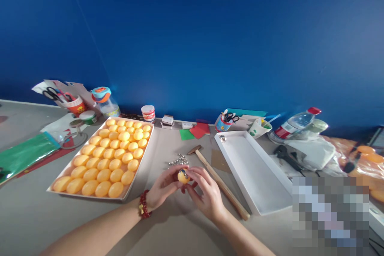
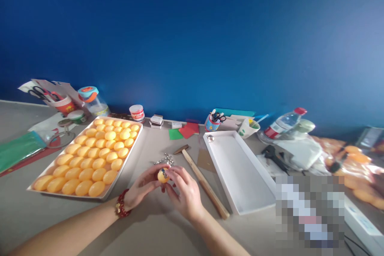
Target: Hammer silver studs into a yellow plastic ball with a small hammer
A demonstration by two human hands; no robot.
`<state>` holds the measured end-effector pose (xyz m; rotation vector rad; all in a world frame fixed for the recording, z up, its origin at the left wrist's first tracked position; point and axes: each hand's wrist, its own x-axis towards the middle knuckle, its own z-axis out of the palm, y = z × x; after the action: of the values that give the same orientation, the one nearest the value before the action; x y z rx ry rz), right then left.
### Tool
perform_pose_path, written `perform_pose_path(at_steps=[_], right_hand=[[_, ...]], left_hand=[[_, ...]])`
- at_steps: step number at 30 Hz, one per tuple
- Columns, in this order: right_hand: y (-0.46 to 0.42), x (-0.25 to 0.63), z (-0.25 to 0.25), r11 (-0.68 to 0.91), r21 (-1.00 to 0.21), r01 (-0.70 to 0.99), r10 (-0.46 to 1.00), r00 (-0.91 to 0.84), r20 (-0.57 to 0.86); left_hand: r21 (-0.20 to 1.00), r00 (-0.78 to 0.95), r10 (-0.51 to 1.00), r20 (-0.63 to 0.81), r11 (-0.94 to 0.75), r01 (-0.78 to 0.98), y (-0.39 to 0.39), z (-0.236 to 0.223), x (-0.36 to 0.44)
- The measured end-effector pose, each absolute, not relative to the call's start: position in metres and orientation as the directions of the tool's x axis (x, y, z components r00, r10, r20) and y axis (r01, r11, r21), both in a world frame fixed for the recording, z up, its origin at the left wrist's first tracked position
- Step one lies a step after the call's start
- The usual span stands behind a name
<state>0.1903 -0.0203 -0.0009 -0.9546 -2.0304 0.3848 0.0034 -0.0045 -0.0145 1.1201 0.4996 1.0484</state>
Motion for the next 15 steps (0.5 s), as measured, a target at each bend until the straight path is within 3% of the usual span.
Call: perform_pose_path(at_steps=[15], right_hand=[[-0.0186,0.1904,0.0062,0.706,-0.473,0.527,0.701,-0.429,0.57]], left_hand=[[0.954,0.266,0.951,0.156,-0.075,-0.291,-0.0057,-0.0146,0.0065]])
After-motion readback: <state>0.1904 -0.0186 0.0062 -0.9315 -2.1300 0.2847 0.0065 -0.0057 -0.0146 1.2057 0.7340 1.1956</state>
